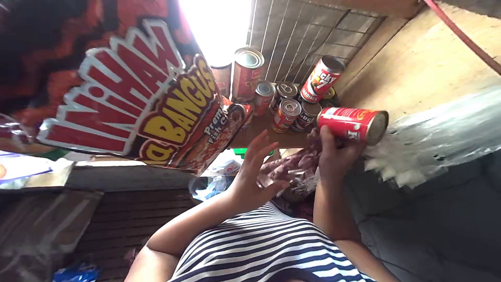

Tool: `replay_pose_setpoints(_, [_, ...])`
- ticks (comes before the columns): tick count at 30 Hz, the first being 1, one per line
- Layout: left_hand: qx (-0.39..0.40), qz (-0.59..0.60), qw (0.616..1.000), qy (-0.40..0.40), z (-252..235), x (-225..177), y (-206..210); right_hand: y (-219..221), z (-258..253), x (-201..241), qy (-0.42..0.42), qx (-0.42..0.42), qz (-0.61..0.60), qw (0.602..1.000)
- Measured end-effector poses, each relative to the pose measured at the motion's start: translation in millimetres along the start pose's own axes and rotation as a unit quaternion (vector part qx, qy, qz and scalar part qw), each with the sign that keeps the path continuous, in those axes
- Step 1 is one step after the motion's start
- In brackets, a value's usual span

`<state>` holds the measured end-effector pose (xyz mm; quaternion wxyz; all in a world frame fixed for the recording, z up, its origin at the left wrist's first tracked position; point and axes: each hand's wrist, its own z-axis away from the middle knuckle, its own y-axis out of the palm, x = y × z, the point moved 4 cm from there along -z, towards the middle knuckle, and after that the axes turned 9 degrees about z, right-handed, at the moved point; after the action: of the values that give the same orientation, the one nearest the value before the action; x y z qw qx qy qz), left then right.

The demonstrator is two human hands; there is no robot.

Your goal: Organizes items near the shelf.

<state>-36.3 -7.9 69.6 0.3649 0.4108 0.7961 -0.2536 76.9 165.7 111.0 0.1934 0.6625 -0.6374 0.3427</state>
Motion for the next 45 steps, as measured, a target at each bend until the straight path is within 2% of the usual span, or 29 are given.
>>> replay_pose_setpoints(4, [-0.005, 0.0, 1.0, -0.018, 7, 4, -4, 4, -14, -6, -0.007, -0.071, 0.02, 0.997])
replay_pose_setpoints(7, [-0.011, -0.001, 1.0, -0.019, 12, 5, -9, 4, -8, -5, -0.027, -0.065, 0.009, 0.997])
replay_pose_setpoints(9, [-0.015, -0.004, 1.0, -0.023, 16, 7, -12, 2, 1, -1, -0.025, -0.015, -0.013, 0.999])
replay_pose_setpoints(11, [-0.02, 0.0, 0.999, -0.027, 19, 13, -15, 2, 22, 10, 0.008, 0.095, -0.058, 0.994])
replay_pose_setpoints(13, [-0.02, 0.017, 0.999, -0.029, 21, 18, -15, 7, 49, 16, 0.038, 0.21, -0.111, 0.971])
replay_pose_setpoints(15, [0.014, 0.031, 0.999, -0.018, 21, 22, -14, 12, 72, 18, 0.018, 0.287, -0.103, 0.952])
replay_pose_setpoints(18, [0.089, 0.013, 0.996, 0.009, 21, 23, -13, 14, 83, 20, -0.005, 0.326, -0.063, 0.943])
replay_pose_setpoints(22, [0.157, 0.01, 0.987, -0.041, 20, 33, -17, 3, 75, 15, 0.01, 0.345, -0.003, 0.938])
replay_pose_setpoints(26, [0.23, 0.021, 0.972, -0.042, 20, 42, -25, -4, 77, 22, -0.041, 0.396, 0.079, 0.914])
replay_pose_setpoints(29, [0.241, 0.028, 0.969, -0.053, 22, 47, -38, 1, 85, 25, -0.047, 0.375, 0.072, 0.923])
replay_pose_setpoints(32, [0.194, 0.068, 0.973, -0.103, 23, 42, -51, 3, 85, 31, -0.018, 0.324, 0.057, 0.944])
replay_pose_setpoints(34, [0.18, 0.08, 0.971, -0.131, 26, 46, -59, -3, 75, 38, -0.011, 0.253, 0.096, 0.963])
replay_pose_setpoints(36, [0.206, 0.079, 0.964, -0.148, 36, 57, -68, -11, 59, 45, -0.027, 0.157, 0.183, 0.97])
replay_pose_setpoints(38, [0.244, 0.063, 0.95, -0.182, 40, 51, -71, -16, 40, 57, -0.055, 0.06, 0.298, 0.951])
replay_pose_setpoints(41, [0.326, -0.014, 0.896, -0.302, 23, 10, -66, -12, 7, 76, -0.048, -0.035, 0.422, 0.905])
replay_pose_setpoints(43, [0.306, -0.059, 0.873, -0.374, 5, -28, -60, -6, -18, 82, -0.01, -0.041, 0.461, 0.887])
replay_pose_setpoints(45, [0.296, -0.085, 0.845, -0.438, -9, -55, -56, 1, -43, 85, 0.048, -0.003, 0.481, 0.876])
